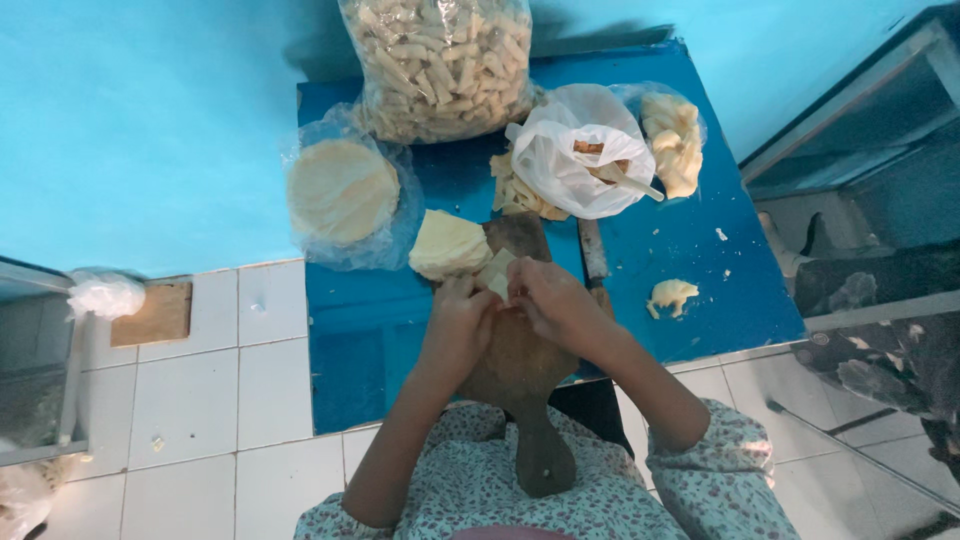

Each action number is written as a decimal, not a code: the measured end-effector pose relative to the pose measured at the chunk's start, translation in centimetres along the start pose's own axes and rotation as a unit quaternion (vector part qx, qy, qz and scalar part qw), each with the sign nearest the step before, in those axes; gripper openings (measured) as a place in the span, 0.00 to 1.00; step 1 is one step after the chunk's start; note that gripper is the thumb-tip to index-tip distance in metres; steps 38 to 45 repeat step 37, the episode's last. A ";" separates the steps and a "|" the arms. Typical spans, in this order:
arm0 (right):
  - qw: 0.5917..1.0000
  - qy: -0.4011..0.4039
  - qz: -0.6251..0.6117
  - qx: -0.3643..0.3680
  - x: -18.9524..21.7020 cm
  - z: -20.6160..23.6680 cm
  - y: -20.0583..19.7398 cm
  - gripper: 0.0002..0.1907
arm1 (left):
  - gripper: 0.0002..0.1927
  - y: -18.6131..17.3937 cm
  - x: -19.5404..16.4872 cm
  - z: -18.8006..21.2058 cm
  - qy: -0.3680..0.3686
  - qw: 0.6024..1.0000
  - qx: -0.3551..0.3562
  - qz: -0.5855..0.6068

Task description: The person places thin square dough sheets in a row on a wooden board, spoons brown filling from a plastic bag onto each sheet, and folds the dough over the filling by hand, building a row of folded filled pastries on the board.

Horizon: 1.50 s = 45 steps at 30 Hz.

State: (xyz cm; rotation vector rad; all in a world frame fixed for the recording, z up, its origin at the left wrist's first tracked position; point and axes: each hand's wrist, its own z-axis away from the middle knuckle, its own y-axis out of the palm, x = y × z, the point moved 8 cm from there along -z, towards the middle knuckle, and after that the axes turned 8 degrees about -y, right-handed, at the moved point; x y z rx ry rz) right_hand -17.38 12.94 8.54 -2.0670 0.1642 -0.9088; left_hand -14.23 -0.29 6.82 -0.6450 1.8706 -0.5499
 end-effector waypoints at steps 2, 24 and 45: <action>0.998 -0.037 0.047 0.001 0.7 0.1 -0.1 0.18 | 0.06 0.2 0.5 -0.1 -0.021 1.000 0.006 0.015; 0.987 -0.095 0.132 0.000 2.0 -0.5 -0.6 0.22 | 0.06 0.1 -1.0 -0.2 0.079 0.985 -0.037 -0.145; 0.972 -0.098 0.216 0.011 1.6 -0.3 0.3 0.20 | 0.08 0.4 -0.6 -0.3 0.058 0.986 -0.034 -0.150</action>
